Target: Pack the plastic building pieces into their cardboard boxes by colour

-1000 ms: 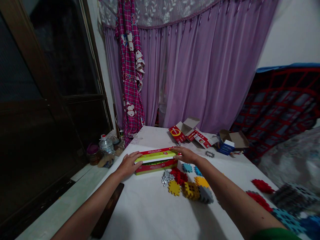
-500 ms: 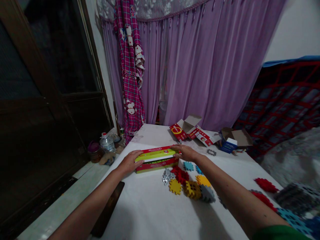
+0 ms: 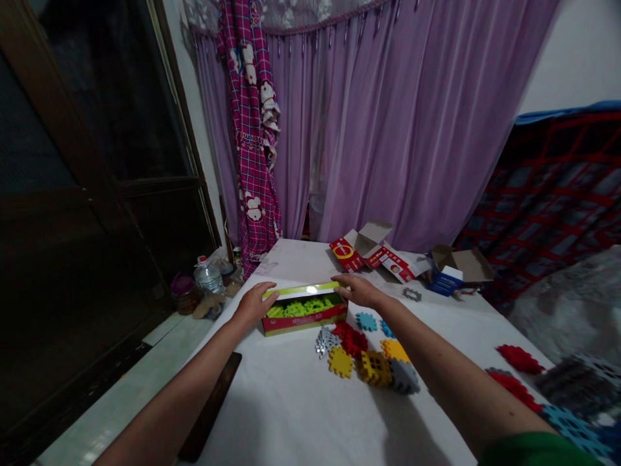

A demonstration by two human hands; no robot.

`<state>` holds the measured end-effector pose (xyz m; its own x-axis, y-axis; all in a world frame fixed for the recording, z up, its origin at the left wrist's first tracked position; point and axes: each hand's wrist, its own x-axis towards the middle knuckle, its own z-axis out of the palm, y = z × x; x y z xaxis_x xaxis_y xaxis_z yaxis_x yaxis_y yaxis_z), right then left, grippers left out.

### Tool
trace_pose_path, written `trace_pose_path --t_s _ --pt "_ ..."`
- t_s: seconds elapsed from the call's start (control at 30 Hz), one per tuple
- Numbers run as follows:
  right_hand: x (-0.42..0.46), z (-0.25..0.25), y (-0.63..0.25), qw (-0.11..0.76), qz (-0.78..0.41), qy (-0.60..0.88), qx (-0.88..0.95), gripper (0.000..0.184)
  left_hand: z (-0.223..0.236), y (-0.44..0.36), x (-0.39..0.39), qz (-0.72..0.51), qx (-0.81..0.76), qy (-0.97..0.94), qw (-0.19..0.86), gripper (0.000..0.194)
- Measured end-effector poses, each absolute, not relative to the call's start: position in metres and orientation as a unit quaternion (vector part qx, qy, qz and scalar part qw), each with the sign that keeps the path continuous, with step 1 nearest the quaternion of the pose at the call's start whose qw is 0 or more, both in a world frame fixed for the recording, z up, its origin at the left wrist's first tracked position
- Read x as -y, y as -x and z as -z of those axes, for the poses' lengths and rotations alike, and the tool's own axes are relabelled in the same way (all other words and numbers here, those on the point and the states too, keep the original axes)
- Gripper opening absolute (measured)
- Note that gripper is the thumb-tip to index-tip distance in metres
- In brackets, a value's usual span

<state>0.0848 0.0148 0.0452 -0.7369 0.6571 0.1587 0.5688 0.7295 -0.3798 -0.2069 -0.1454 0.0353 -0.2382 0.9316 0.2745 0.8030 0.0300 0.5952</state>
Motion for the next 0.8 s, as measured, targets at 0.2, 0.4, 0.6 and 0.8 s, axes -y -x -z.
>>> trace_pose_path --t_s 0.2,0.4,0.6,0.8 --pt "-0.023 -0.060 -0.075 0.142 -0.174 0.340 0.913 0.048 -0.055 0.211 0.127 -0.341 -0.740 -0.563 0.137 0.036" --pt "-0.043 -0.067 -0.064 0.164 -0.182 0.365 0.898 0.050 -0.080 0.219 0.108 -0.337 -0.760 -0.506 0.229 0.033" --pt "-0.063 -0.066 -0.052 0.193 -0.198 0.372 0.886 0.042 -0.091 0.228 0.099 -0.340 -0.757 -0.465 0.310 0.034" --pt "-0.075 -0.061 -0.046 0.189 -0.256 0.364 0.875 0.038 -0.087 0.233 0.100 -0.352 -0.742 -0.456 0.342 0.042"
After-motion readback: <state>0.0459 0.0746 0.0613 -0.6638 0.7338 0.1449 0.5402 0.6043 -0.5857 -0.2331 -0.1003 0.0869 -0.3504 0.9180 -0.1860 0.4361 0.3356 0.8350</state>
